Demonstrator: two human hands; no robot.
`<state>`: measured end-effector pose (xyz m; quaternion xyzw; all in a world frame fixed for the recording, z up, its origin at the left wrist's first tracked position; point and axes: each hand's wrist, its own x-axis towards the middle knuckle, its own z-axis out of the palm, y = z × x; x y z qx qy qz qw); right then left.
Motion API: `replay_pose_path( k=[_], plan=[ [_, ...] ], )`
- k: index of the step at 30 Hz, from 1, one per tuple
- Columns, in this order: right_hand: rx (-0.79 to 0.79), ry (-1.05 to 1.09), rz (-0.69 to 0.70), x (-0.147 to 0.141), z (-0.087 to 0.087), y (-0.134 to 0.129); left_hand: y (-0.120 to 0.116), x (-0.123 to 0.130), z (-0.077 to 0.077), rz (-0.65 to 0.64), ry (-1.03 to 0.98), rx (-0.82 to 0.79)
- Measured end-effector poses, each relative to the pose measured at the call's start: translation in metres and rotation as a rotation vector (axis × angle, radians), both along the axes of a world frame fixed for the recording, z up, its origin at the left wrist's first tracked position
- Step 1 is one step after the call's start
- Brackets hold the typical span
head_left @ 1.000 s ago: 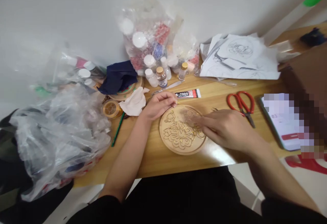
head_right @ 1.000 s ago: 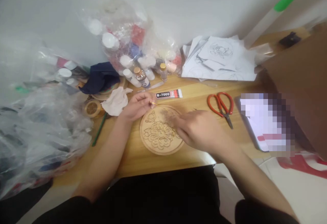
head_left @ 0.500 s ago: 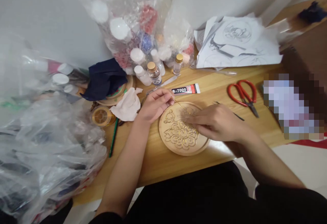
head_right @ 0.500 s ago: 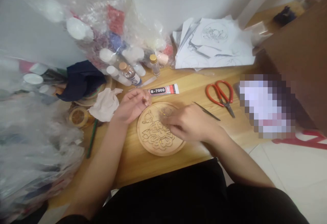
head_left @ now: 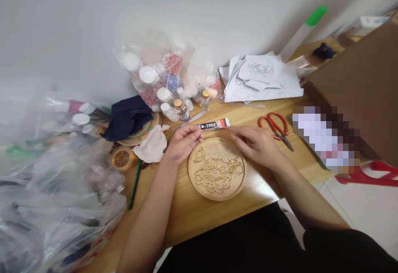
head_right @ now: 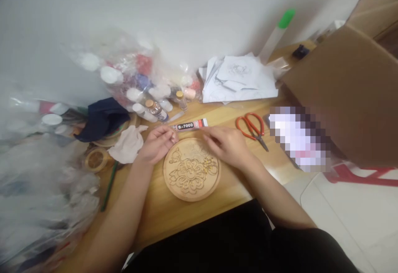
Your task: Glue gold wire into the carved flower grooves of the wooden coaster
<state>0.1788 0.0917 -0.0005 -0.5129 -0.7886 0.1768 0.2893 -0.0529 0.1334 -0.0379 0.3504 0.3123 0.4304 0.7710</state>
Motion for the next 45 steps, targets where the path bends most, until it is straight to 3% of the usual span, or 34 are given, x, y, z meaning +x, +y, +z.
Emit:
replay_pose_path(
  k=[5, 9, 11, 14, 23, 27, 36, 45],
  plan=[
    [-0.213, 0.214, 0.048, -0.007, 0.001, -0.003, -0.003, -0.008, -0.012, -0.058, 0.035, 0.083],
    [-0.304, 0.287, 0.125, -0.016, 0.01, -0.005, -0.002, -0.013, -0.02, -0.115, 0.076, 0.125],
    [-0.368, 0.425, 0.132, -0.021, 0.015, -0.002, -0.001, -0.014, -0.021, -0.13, 0.08, 0.121],
    [-0.478, 0.669, 0.106, -0.027, 0.018, 0.008, -0.001, -0.011, -0.017, -0.128, 0.047, 0.095],
    [-0.454, 1.009, -0.02, -0.011, 0.004, 0.026, -0.003, -0.001, 0.001, -0.016, -0.139, -0.018],
    [-0.501, 0.897, -0.004, 0.001, 0.006, 0.021, -0.002, 0.002, 0.003, -0.008, -0.158, -0.052],
    [-0.629, 0.689, 0.171, 0.011, 0.012, 0.02, 0.0, 0.001, 0.005, 0.009, -0.152, -0.089],
    [-0.712, 0.547, 0.249, 0.019, 0.008, 0.021, 0.0, 0.003, 0.008, 0.032, -0.129, -0.107]
  ],
)
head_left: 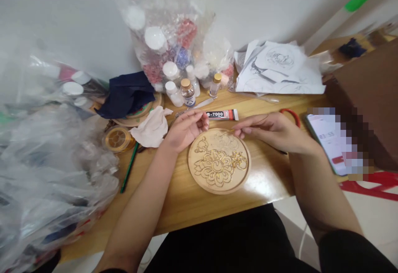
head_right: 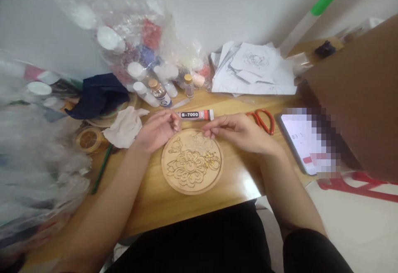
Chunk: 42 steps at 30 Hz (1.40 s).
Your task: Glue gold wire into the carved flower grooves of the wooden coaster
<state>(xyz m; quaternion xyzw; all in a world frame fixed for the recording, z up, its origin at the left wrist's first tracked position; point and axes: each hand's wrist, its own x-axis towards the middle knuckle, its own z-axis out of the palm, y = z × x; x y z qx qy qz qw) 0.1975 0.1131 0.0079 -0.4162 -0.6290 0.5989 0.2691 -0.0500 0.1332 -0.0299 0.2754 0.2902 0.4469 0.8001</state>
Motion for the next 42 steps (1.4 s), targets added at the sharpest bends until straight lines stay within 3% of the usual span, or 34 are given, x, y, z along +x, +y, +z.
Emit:
replay_pose_path(
  k=[7, 17, 26, 36, 42],
  plan=[
    [0.033, -0.027, 0.098, 0.002, 0.0, 0.001, 0.0, 0.001, 0.001, 0.019, 0.013, -0.017],
    [0.078, -0.023, 0.1, 0.002, 0.003, 0.001, -0.001, 0.002, 0.004, 0.028, 0.054, -0.037],
    [0.17, -0.177, 0.062, 0.003, -0.009, 0.004, -0.001, 0.003, 0.005, 0.027, 0.074, -0.046],
    [0.331, -0.42, 0.038, -0.002, -0.002, 0.002, -0.001, 0.003, 0.006, 0.031, 0.065, -0.048],
    [0.327, -0.366, 0.046, -0.002, 0.004, 0.001, 0.0, 0.003, 0.005, 0.032, 0.057, -0.047]
  ],
)
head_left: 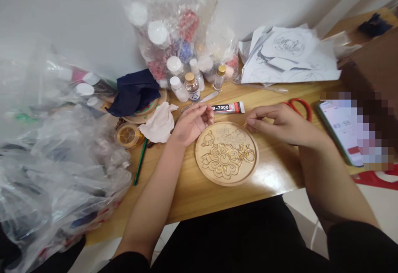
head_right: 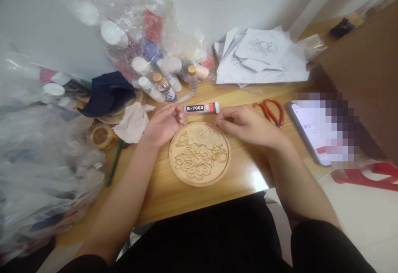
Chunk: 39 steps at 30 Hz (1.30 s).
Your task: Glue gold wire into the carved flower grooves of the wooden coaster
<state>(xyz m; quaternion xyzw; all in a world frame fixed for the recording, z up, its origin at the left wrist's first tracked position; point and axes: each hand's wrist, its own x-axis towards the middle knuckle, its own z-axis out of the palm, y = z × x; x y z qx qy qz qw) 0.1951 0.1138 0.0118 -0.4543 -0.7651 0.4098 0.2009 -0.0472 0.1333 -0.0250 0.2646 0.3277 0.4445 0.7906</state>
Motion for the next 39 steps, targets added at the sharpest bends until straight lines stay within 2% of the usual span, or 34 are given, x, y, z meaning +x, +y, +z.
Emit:
replay_pose_path(
  k=[7, 17, 21, 25, 29, 39],
  plan=[
    [-0.014, 0.008, 0.078, -0.001, 0.0, 0.001, 0.0, -0.001, -0.001, -0.003, 0.008, -0.001],
    [0.002, 0.026, 0.081, -0.001, -0.001, 0.001, 0.0, 0.0, 0.0, 0.0, 0.004, -0.003],
    [0.039, 0.032, 0.046, -0.002, -0.001, 0.0, 0.0, 0.0, -0.001, 0.0, 0.016, -0.004],
    [0.077, 0.143, -0.037, -0.008, 0.0, -0.002, -0.001, 0.0, -0.003, -0.006, 0.034, 0.01],
    [0.15, 0.269, -0.106, -0.019, -0.001, -0.005, -0.003, 0.0, -0.005, -0.044, 0.065, 0.06],
    [0.531, 0.343, -0.077, -0.033, -0.017, -0.007, -0.006, 0.0, 0.0, -0.117, 0.111, 0.222]
  ],
)
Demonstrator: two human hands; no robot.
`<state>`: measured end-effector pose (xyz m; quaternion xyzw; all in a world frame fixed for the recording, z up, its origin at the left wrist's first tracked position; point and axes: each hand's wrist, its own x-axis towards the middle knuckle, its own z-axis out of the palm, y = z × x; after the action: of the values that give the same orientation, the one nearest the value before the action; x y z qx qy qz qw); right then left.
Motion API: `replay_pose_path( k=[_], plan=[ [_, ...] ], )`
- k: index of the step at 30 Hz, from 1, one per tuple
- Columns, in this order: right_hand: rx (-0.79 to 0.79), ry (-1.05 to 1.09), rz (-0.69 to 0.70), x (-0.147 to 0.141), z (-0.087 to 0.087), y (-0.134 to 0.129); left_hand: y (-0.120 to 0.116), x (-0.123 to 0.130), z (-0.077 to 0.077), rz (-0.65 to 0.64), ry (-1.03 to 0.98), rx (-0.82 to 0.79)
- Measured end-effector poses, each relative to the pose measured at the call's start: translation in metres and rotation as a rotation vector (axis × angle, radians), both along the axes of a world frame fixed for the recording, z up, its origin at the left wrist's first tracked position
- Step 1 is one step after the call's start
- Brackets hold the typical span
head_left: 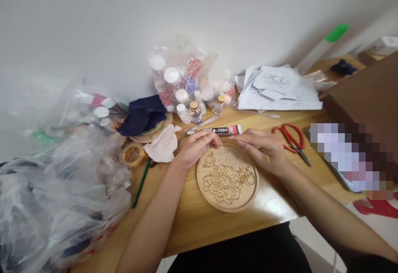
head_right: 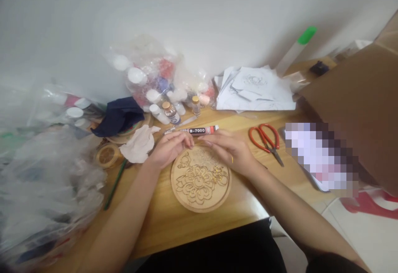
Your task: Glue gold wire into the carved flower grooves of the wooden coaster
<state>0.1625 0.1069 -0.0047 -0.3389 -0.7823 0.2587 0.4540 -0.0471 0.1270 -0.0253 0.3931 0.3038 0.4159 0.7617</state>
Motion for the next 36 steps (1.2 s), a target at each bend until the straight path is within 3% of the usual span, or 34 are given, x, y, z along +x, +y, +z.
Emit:
replay_pose_path(
  k=[4, 8, 11, 15, 19, 23, 28, 36],
  plan=[
    [0.084, -0.013, -0.006, -0.001, -0.001, 0.0, 0.0, -0.001, 0.001, -0.023, 0.031, 0.054],
    [0.009, -0.03, -0.042, -0.001, 0.004, -0.002, 0.001, -0.002, -0.003, -0.03, 0.073, 0.103],
    [-0.123, 0.065, -0.071, -0.002, 0.008, -0.005, 0.002, -0.002, -0.005, -0.035, 0.098, 0.128],
    [-0.373, 0.348, -0.093, -0.008, 0.008, -0.007, 0.002, -0.002, -0.008, -0.034, 0.125, 0.163],
    [-0.65, 0.65, 0.012, -0.016, 0.006, -0.006, 0.003, -0.001, -0.01, -0.038, 0.15, 0.189],
    [-0.845, 0.769, 0.076, -0.018, 0.002, -0.003, 0.004, -0.001, -0.011, -0.049, 0.165, 0.216],
    [-0.818, 0.719, 0.052, -0.019, 0.002, -0.006, 0.004, -0.002, -0.011, -0.061, 0.175, 0.265],
    [-0.571, 0.454, -0.139, -0.023, 0.006, -0.015, 0.004, -0.003, -0.012, -0.066, 0.194, 0.3]
  ],
)
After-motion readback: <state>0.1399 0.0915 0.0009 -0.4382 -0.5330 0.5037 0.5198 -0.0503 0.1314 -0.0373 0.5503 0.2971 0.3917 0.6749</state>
